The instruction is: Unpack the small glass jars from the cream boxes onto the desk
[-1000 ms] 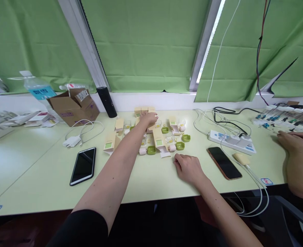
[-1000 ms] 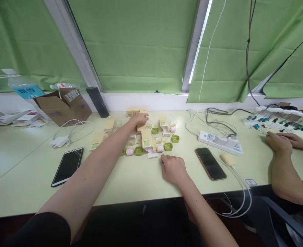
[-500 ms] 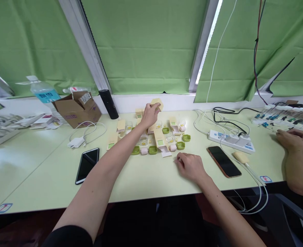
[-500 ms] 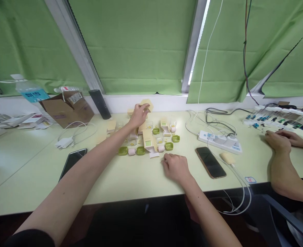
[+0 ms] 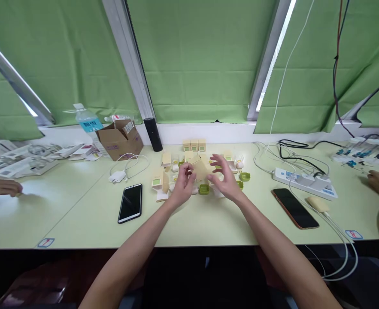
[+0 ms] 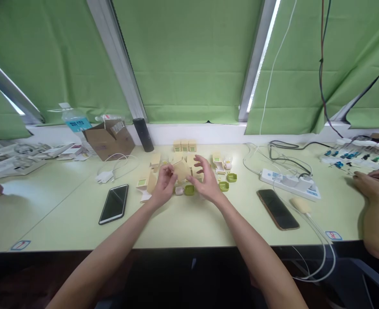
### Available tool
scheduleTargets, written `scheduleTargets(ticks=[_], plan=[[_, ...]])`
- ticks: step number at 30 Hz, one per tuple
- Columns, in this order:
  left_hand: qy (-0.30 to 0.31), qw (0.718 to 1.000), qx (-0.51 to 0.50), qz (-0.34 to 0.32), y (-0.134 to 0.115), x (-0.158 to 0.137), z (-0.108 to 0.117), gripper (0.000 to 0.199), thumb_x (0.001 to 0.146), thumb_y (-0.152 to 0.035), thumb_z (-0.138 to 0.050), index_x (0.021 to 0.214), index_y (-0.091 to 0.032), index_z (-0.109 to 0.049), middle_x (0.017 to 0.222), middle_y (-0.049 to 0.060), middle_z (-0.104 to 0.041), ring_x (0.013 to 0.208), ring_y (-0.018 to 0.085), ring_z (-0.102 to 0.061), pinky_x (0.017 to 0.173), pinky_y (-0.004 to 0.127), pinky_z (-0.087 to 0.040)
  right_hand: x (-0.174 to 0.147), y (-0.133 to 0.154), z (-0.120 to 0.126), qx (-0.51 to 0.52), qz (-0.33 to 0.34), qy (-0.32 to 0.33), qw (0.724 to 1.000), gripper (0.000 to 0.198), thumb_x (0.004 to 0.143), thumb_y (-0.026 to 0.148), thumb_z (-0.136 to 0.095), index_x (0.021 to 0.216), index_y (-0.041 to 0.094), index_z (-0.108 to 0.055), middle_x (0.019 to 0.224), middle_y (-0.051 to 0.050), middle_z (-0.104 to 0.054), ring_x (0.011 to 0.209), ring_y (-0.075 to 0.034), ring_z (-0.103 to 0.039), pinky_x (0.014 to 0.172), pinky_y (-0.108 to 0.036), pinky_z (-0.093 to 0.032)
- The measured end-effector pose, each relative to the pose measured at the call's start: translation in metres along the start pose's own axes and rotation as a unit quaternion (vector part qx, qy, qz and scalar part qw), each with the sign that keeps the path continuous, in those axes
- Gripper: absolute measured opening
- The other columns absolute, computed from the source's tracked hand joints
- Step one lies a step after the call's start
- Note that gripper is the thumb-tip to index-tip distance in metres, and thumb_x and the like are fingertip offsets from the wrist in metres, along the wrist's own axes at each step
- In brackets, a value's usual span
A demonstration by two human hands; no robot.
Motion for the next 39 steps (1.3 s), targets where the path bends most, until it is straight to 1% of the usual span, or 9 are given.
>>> scheduleTargets(ticks=[2, 4, 7, 10, 16, 23, 29, 33, 39], plan=[[0.016, 1.0, -0.025, 0.003, 0.006, -0.003, -0.002, 0.029, 0.105, -0.047, -0.052, 0.125, -0.029, -0.042, 0.116, 0.007, -0.052, 0.099, 0.018, -0.058, 0.088, 0.035, -0.053, 0.009, -0.008, -0.016, 0.034, -0.021, 0.053, 0.998, 0.068, 0.09, 0.046, -0.072, 0.149, 0.025, -0.046, 0.144, -0.016, -0.06, 0.122, -0.028, -0.064, 0.098, -0.048, -0.057], [0.031, 0.998, -0.052, 0.005, 0.01, -0.004, -0.006, 0.04, 0.105, -0.045, -0.052, 0.137, -0.031, -0.035, 0.128, 0.01, -0.053, 0.11, 0.02, -0.061, 0.096, 0.039, -0.055, 0.01, -0.018, -0.025, 0.048, -0.027, 0.061, 0.997, 0.065, 0.088, 0.045, -0.073, 0.145, 0.023, -0.051, 0.14, -0.016, -0.064, 0.12, -0.029, -0.066, 0.1, -0.048, -0.056], [0.038, 0.997, -0.069, 0.003, 0.01, -0.007, -0.009, 0.057, 0.103, -0.045, -0.056, 0.149, -0.035, -0.025, 0.147, 0.014, -0.047, 0.133, 0.025, -0.056, 0.109, 0.046, -0.051, 0.003, -0.026, -0.026, 0.021, -0.01, 0.017, 1.0, 0.058, 0.084, 0.039, -0.075, 0.137, 0.022, -0.057, 0.132, -0.013, -0.069, 0.115, -0.029, -0.068, 0.097, -0.047, -0.058], [0.039, 0.998, -0.057, 0.012, 0.004, -0.009, -0.006, 0.059, 0.102, -0.046, -0.056, 0.152, -0.034, -0.028, 0.153, 0.014, -0.046, 0.144, 0.027, -0.048, 0.116, 0.049, -0.046, -0.006, -0.026, -0.019, -0.057, 0.044, -0.031, 0.997, 0.054, 0.083, 0.029, -0.074, 0.135, 0.024, -0.058, 0.129, -0.012, -0.07, 0.114, -0.029, -0.068, 0.096, -0.048, -0.059], [0.02, 1.0, 0.017, -0.002, -0.006, -0.011, -0.001, 0.045, 0.104, -0.039, -0.054, 0.145, -0.028, -0.041, 0.143, 0.015, -0.053, 0.121, 0.024, -0.06, 0.098, 0.043, -0.057, -0.011, -0.016, -0.012, -0.245, 0.24, -0.037, 0.939, 0.063, 0.079, 0.004, -0.055, 0.138, 0.023, -0.057, 0.127, -0.013, -0.069, 0.119, -0.032, -0.064, 0.096, -0.05, -0.057], [0.044, 0.992, 0.098, -0.058, -0.005, -0.014, -0.005, 0.041, 0.104, -0.03, -0.047, 0.145, -0.025, -0.042, 0.141, 0.015, -0.053, 0.115, 0.023, -0.059, 0.1, 0.045, -0.054, -0.013, -0.009, -0.018, -0.311, 0.313, -0.029, 0.897, 0.056, 0.086, 0.001, -0.048, 0.136, 0.023, -0.063, 0.122, -0.012, -0.071, 0.116, -0.028, -0.064, 0.095, -0.046, -0.058], [0.058, 0.982, 0.139, -0.116, -0.009, -0.011, -0.003, 0.052, 0.095, -0.014, -0.05, 0.144, -0.024, -0.04, 0.141, 0.015, -0.052, 0.134, 0.028, -0.051, 0.099, 0.045, -0.054, -0.015, -0.01, -0.019, -0.327, 0.327, -0.014, 0.887, 0.049, 0.091, 0.003, -0.052, 0.133, 0.025, -0.066, 0.124, -0.011, -0.071, 0.118, -0.027, -0.064, 0.093, -0.044, -0.056], [0.053, 0.98, 0.154, -0.116, -0.006, -0.011, -0.004, 0.06, 0.085, -0.007, -0.053, 0.14, -0.024, -0.038, 0.14, 0.016, -0.048, 0.134, 0.028, -0.051, 0.096, 0.044, -0.057, -0.016, -0.01, -0.02, -0.326, 0.331, 0.0, 0.885, 0.049, 0.091, 0.003, -0.054, 0.133, 0.024, -0.066, 0.124, -0.012, -0.071, 0.117, -0.027, -0.064, 0.091, -0.043, -0.055], [-0.06, 0.98, 0.165, -0.094, 0.001, -0.01, 0.005, 0.051, 0.085, -0.002, -0.047, 0.13, -0.024, -0.042, 0.136, 0.015, -0.049, 0.124, 0.026, -0.058, 0.093, 0.046, -0.059, -0.014, -0.017, -0.017, -0.259, 0.254, -0.013, 0.932, 0.063, 0.082, 0.002, -0.051, 0.142, 0.022, -0.055, 0.125, -0.013, -0.069, 0.114, -0.031, -0.064, 0.093, -0.05, -0.056]])
Point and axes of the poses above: each hand's wrist, its own x-axis towards the middle knuckle, its own z-axis out of the back of the hand, y = z × x, the point moved 2 cm from there along x, towards the middle knuckle
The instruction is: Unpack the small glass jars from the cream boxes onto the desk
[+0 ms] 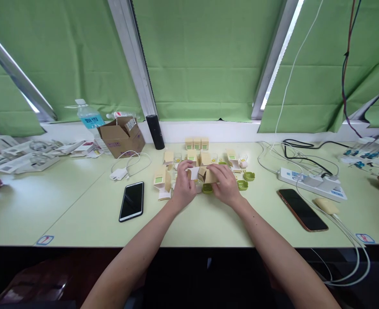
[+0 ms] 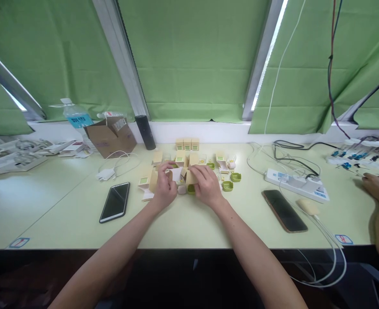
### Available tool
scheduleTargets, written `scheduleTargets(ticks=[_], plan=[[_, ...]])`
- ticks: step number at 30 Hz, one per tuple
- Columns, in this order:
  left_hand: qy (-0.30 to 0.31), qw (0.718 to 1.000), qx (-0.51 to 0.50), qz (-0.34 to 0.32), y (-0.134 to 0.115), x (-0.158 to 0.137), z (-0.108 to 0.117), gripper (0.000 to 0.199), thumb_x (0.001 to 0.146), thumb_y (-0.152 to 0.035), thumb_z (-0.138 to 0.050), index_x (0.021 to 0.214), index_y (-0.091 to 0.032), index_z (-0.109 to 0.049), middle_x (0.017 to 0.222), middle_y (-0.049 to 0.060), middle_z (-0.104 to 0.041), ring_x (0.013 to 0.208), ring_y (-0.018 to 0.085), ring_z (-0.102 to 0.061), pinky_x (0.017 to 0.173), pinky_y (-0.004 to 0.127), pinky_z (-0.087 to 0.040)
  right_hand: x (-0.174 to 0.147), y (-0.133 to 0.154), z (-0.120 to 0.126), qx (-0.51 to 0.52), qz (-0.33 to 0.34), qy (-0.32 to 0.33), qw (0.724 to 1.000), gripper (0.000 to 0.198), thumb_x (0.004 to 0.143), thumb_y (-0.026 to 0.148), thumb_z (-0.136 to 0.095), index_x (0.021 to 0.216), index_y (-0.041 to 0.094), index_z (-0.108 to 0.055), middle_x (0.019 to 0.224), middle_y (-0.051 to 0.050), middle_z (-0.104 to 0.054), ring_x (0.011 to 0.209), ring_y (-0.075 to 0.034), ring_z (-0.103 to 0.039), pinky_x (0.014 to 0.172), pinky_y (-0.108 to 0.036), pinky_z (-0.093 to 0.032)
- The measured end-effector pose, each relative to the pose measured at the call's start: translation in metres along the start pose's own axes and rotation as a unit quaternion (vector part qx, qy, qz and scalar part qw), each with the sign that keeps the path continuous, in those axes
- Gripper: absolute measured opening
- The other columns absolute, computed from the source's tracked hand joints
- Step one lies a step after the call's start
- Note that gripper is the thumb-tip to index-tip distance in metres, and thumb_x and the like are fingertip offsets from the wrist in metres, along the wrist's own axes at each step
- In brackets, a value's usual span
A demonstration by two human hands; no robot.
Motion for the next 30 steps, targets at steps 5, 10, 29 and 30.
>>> scheduleTargets(ticks=[5, 10, 29, 30], plan=[[0.004, 1.0, 0.015, 0.007, -0.004, 0.003, 0.004, 0.039, 0.099, -0.011, -0.039, 0.131, -0.026, -0.054, 0.146, 0.014, -0.042, 0.116, 0.024, -0.061, 0.094, 0.048, -0.06, -0.002, -0.008, -0.001, 0.065, -0.098, -0.034, 0.992, 0.056, 0.09, 0.022, -0.063, 0.144, 0.027, -0.051, 0.128, -0.012, -0.068, 0.118, -0.033, -0.064, 0.097, -0.055, -0.057], [-0.011, 0.99, 0.084, -0.111, -0.017, 0.001, 0.002, 0.038, 0.1, -0.017, -0.05, 0.136, -0.029, -0.056, 0.152, 0.014, -0.034, 0.133, 0.03, -0.05, 0.11, 0.056, -0.049, -0.003, -0.004, -0.005, 0.066, -0.107, -0.036, 0.991, 0.05, 0.094, 0.03, -0.065, 0.141, 0.026, -0.051, 0.127, -0.014, -0.068, 0.115, -0.032, -0.065, 0.094, -0.053, -0.058], [0.048, 0.997, 0.042, 0.052, -0.011, -0.013, -0.014, 0.047, 0.103, -0.044, -0.055, 0.145, -0.024, -0.048, 0.134, 0.014, -0.063, 0.118, 0.027, -0.064, 0.095, 0.045, -0.057, -0.008, 0.005, -0.009, -0.063, -0.074, -0.026, 0.995, 0.04, 0.092, 0.015, -0.057, 0.13, 0.028, -0.052, 0.123, -0.013, -0.056, 0.099, -0.027, -0.064, 0.061, -0.033, -0.056], [0.046, 0.997, 0.036, 0.05, -0.011, -0.013, -0.015, 0.05, 0.102, -0.044, -0.056, 0.146, -0.024, -0.046, 0.136, 0.015, -0.062, 0.119, 0.027, -0.064, 0.093, 0.045, -0.057, -0.008, 0.006, -0.009, -0.064, -0.079, -0.021, 0.995, 0.043, 0.091, 0.014, -0.057, 0.131, 0.028, -0.051, 0.121, -0.012, -0.055, 0.097, -0.026, -0.063, 0.057, -0.031, -0.054]])
Point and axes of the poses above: each hand's wrist, its own x-axis towards the middle knuckle, its own z-axis out of the back of the hand, y = z × x, the point moved 2 cm from there along x, towards the middle knuckle
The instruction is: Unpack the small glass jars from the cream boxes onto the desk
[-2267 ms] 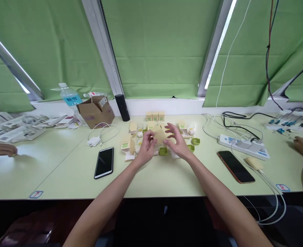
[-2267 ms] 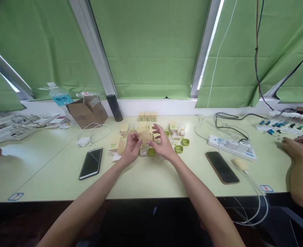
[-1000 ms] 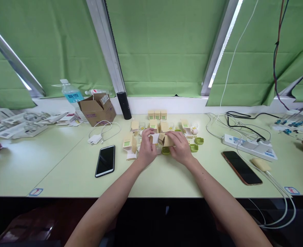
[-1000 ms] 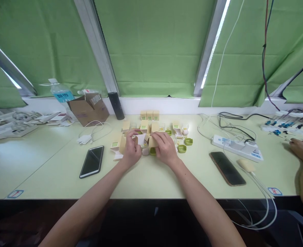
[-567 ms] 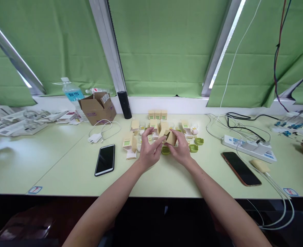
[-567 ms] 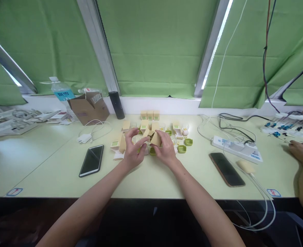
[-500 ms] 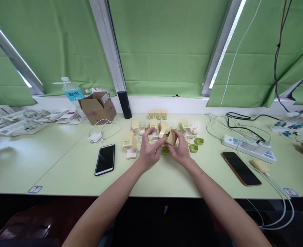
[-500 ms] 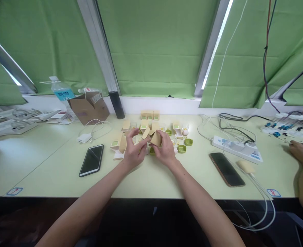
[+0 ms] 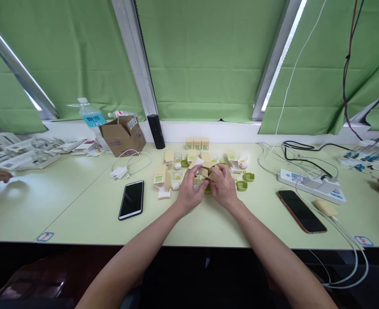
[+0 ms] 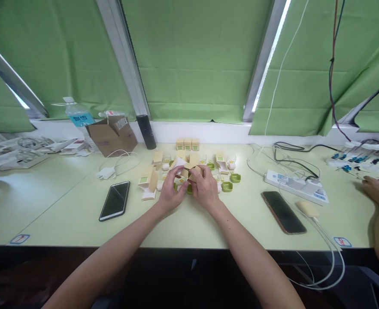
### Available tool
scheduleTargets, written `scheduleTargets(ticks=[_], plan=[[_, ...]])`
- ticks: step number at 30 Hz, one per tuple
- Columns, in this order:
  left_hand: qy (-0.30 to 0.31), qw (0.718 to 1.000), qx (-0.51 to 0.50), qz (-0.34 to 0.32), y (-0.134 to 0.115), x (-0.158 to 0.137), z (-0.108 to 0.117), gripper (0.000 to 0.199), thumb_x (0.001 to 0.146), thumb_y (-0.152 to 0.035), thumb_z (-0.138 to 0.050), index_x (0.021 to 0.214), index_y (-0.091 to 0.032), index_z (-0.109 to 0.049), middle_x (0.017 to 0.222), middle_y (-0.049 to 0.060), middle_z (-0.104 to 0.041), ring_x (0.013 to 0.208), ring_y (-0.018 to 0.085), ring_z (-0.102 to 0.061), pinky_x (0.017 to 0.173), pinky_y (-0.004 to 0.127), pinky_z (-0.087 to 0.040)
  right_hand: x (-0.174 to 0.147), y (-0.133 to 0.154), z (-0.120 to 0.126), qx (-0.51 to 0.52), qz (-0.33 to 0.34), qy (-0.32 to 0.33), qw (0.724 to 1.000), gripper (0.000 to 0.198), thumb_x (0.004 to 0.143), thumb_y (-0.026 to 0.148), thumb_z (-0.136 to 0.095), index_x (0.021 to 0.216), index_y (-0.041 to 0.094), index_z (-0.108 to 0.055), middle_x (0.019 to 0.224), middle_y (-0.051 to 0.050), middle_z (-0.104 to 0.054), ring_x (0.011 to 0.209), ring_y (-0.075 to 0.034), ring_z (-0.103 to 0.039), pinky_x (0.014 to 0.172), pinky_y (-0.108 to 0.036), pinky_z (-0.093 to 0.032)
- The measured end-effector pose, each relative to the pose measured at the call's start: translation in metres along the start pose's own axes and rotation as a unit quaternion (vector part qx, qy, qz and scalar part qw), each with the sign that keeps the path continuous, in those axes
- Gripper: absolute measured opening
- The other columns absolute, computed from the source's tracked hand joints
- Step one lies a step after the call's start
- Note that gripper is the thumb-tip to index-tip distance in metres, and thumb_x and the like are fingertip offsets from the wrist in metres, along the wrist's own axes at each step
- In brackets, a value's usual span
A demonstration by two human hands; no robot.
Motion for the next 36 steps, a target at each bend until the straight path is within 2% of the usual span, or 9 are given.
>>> scheduleTargets(ticks=[5, 12, 16, 21, 26, 29, 32, 36], plan=[[-0.018, 1.0, -0.01, -0.003, 0.001, -0.001, -0.002, 0.056, 0.099, -0.041, -0.061, 0.149, -0.023, -0.041, 0.145, 0.017, -0.058, 0.127, 0.03, -0.062, 0.095, 0.046, -0.057, -0.001, 0.004, -0.002, 0.025, -0.008, 0.019, 0.999, 0.063, 0.085, 0.011, -0.055, 0.144, 0.028, -0.043, 0.114, -0.011, -0.053, 0.097, -0.027, -0.062, 0.059, -0.034, -0.058], [-0.014, 1.0, 0.011, -0.009, 0.0, -0.002, -0.001, 0.049, 0.094, -0.038, -0.067, 0.136, -0.023, -0.047, 0.129, 0.013, -0.064, 0.118, 0.029, -0.065, 0.094, 0.046, -0.057, -0.004, 0.005, -0.005, 0.031, -0.026, 0.019, 0.999, 0.071, 0.09, 0.019, -0.056, 0.156, 0.024, -0.031, 0.117, -0.015, -0.054, 0.096, -0.031, -0.061, 0.063, -0.043, -0.062], [-0.033, 0.999, 0.004, 0.017, 0.003, -0.003, -0.001, 0.049, 0.089, -0.041, -0.071, 0.127, -0.023, -0.044, 0.115, 0.009, -0.062, 0.102, 0.024, -0.067, 0.086, 0.041, -0.056, -0.006, 0.007, -0.006, 0.022, -0.008, 0.018, 1.0, 0.071, 0.092, 0.019, -0.054, 0.158, 0.023, -0.027, 0.123, -0.017, -0.056, 0.098, -0.031, -0.061, 0.063, -0.043, -0.062], [-0.077, 0.995, -0.041, 0.053, 0.008, -0.007, -0.003, 0.051, 0.082, -0.047, -0.077, 0.108, -0.026, -0.038, 0.095, 0.0, -0.053, 0.081, 0.018, -0.062, 0.069, 0.032, -0.051, -0.006, 0.01, -0.006, 0.022, -0.009, -0.001, 1.0, 0.074, 0.092, 0.02, -0.055, 0.159, 0.024, -0.023, 0.124, -0.017, -0.055, 0.099, -0.032, -0.06, 0.065, -0.045, -0.063], [-0.08, 0.993, -0.04, 0.083, 0.003, -0.01, -0.005, 0.048, 0.083, -0.046, -0.077, 0.1, -0.027, -0.035, 0.085, -0.004, -0.049, 0.066, 0.013, -0.055, 0.057, 0.027, -0.043, -0.006, 0.009, -0.006, 0.037, -0.019, -0.009, 0.999, 0.074, 0.09, 0.017, -0.053, 0.158, 0.021, -0.025, 0.12, -0.017, -0.054, 0.098, -0.032, -0.06, 0.068, -0.046, -0.062], [-0.08, 0.993, -0.053, 0.072, 0.001, -0.01, -0.007, 0.048, 0.086, -0.044, -0.076, 0.102, -0.027, -0.034, 0.086, -0.004, -0.05, 0.068, 0.014, -0.059, 0.059, 0.027, -0.046, -0.006, 0.01, -0.006, 0.035, -0.019, -0.01, 0.999, 0.074, 0.09, 0.016, -0.052, 0.159, 0.022, -0.023, 0.123, -0.018, -0.054, 0.099, -0.031, -0.06, 0.073, -0.048, -0.062], [-0.073, 0.994, -0.074, 0.032, 0.001, -0.011, -0.01, 0.046, 0.091, -0.042, -0.072, 0.11, -0.027, -0.033, 0.094, -0.001, -0.053, 0.074, 0.014, -0.063, 0.064, 0.03, -0.052, -0.006, 0.01, -0.006, 0.043, -0.015, -0.008, 0.999, 0.073, 0.093, 0.018, -0.053, 0.159, 0.023, -0.022, 0.128, -0.018, -0.054, 0.103, -0.032, -0.06, 0.079, -0.052, -0.062], [-0.05, 0.989, -0.135, -0.018, -0.001, -0.01, -0.012, 0.046, 0.097, -0.036, -0.064, 0.125, -0.027, -0.028, 0.115, 0.009, -0.058, 0.096, 0.019, -0.068, 0.081, 0.038, -0.059, -0.004, 0.01, -0.002, 0.08, -0.014, -0.026, 0.996, 0.071, 0.094, 0.023, -0.058, 0.157, 0.022, -0.028, 0.128, -0.018, -0.054, 0.111, -0.033, -0.059, 0.082, -0.051, -0.062]])
Point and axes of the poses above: each hand's wrist, its own x-axis towards the middle knuckle, its own z-axis out of the back of the hand, y = z × x, the point moved 2 cm from there along x, towards the middle knuckle
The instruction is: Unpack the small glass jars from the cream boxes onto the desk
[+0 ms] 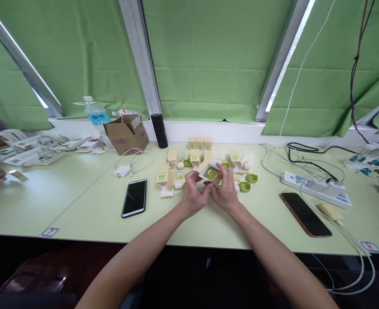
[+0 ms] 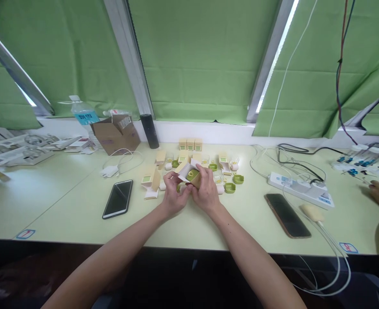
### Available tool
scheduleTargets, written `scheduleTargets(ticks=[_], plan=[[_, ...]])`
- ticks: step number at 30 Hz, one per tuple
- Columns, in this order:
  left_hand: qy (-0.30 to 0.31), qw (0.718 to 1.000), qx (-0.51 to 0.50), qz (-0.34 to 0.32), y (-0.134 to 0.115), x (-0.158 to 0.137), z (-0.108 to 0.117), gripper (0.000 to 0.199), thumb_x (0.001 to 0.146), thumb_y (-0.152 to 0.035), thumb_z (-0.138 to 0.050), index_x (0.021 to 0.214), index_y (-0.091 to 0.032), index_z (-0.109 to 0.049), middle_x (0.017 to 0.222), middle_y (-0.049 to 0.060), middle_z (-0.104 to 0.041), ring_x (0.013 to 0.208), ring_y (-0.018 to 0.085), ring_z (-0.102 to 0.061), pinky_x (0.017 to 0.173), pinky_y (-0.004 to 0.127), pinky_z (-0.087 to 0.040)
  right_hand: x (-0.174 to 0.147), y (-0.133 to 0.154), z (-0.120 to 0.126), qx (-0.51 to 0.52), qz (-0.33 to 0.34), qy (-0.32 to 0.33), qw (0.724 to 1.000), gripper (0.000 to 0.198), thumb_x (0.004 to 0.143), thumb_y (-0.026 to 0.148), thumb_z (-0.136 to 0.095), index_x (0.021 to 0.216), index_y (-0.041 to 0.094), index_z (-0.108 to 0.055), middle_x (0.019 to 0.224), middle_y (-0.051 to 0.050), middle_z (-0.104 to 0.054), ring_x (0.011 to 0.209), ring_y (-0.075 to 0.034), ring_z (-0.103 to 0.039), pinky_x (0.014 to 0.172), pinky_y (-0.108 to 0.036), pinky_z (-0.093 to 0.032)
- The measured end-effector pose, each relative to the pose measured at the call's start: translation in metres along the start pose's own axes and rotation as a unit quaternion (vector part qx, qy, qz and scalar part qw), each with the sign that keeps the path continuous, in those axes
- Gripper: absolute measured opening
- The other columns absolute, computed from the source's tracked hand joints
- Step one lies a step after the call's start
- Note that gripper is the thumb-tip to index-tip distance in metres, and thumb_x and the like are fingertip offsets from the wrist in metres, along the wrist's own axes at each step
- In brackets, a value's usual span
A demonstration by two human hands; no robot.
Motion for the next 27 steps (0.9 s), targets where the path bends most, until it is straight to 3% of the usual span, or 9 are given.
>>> scheduleTargets(ticks=[4, 8, 14, 17, 20, 23, 27], plan=[[0.035, 0.992, -0.109, 0.05, -0.002, 0.007, 0.005, 0.055, 0.098, -0.028, -0.059, 0.139, -0.03, -0.022, 0.133, 0.013, -0.06, 0.114, 0.021, -0.067, 0.098, 0.046, -0.057, 0.003, 0.001, 0.004, 0.028, -0.009, -0.032, 0.999, 0.07, 0.093, 0.026, -0.063, 0.156, 0.023, -0.031, 0.128, -0.018, -0.057, 0.114, -0.033, -0.059, 0.08, -0.048, -0.062], [0.106, 0.972, -0.168, 0.125, -0.001, 0.013, 0.01, 0.066, 0.09, -0.02, -0.06, 0.147, -0.032, -0.028, 0.143, 0.012, -0.057, 0.122, 0.024, -0.065, 0.1, 0.044, -0.057, 0.005, 0.002, 0.006, 0.002, -0.015, -0.04, 0.999, 0.07, 0.092, 0.034, -0.069, 0.153, 0.025, -0.035, 0.122, -0.015, -0.061, 0.103, -0.031, -0.062, 0.077, -0.047, -0.06], [0.163, 0.971, -0.111, 0.134, -0.001, 0.007, 0.004, 0.085, 0.083, -0.013, -0.066, 0.155, -0.031, -0.023, 0.146, 0.014, -0.053, 0.115, 0.025, -0.067, 0.1, 0.045, -0.057, 0.007, 0.004, 0.007, -0.015, 0.011, -0.069, 0.997, 0.069, 0.091, 0.035, -0.071, 0.151, 0.027, -0.039, 0.115, -0.013, -0.064, 0.098, -0.031, -0.062, 0.079, -0.05, -0.057], [0.161, 0.976, -0.076, 0.122, -0.005, 0.004, 0.0, 0.091, 0.081, -0.012, -0.07, 0.156, -0.029, -0.021, 0.143, 0.016, -0.054, 0.121, 0.028, -0.064, 0.102, 0.048, -0.056, 0.006, 0.005, 0.005, 0.015, -0.002, -0.061, 0.998, 0.071, 0.092, 0.033, -0.07, 0.154, 0.027, -0.036, 0.117, -0.013, -0.064, 0.099, -0.031, -0.062, 0.08, -0.05, -0.057], [0.14, 0.975, -0.101, 0.142, -0.007, 0.004, -0.002, 0.093, 0.084, -0.014, -0.07, 0.158, -0.029, -0.015, 0.143, 0.017, -0.054, 0.114, 0.026, -0.067, 0.096, 0.046, -0.059, 0.004, 0.006, 0.003, 0.07, 0.004, -0.008, 0.998, 0.072, 0.094, 0.032, -0.067, 0.157, 0.027, -0.034, 0.127, -0.015, -0.062, 0.11, -0.032, -0.062, 0.087, -0.051, -0.057], [0.11, 0.971, -0.126, 0.168, -0.005, 0.006, 0.001, 0.085, 0.089, -0.021, -0.072, 0.155, -0.03, -0.019, 0.141, 0.016, -0.055, 0.113, 0.024, -0.068, 0.096, 0.043, -0.06, 0.004, 0.007, 0.005, 0.122, 0.018, 0.036, 0.992, 0.067, 0.098, 0.033, -0.06, 0.159, 0.025, -0.034, 0.137, -0.017, -0.06, 0.121, -0.034, -0.06, 0.096, -0.054, -0.056], [0.083, 0.984, -0.103, 0.123, -0.002, 0.014, 0.007, 0.069, 0.087, -0.021, -0.073, 0.146, -0.028, -0.038, 0.146, 0.015, -0.05, 0.133, 0.028, -0.056, 0.104, 0.043, -0.056, 0.009, 0.007, 0.013, 0.144, -0.001, 0.022, 0.989, 0.04, 0.104, 0.028, -0.044, 0.142, 0.026, -0.057, 0.129, -0.014, -0.066, 0.117, -0.03, -0.064, 0.096, -0.051, -0.055]])
Point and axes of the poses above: each hand's wrist, its own x-axis towards the middle knuckle, its own z-axis out of the back of the hand, y = z × x, the point moved 2 cm from there along x, towards the middle knuckle
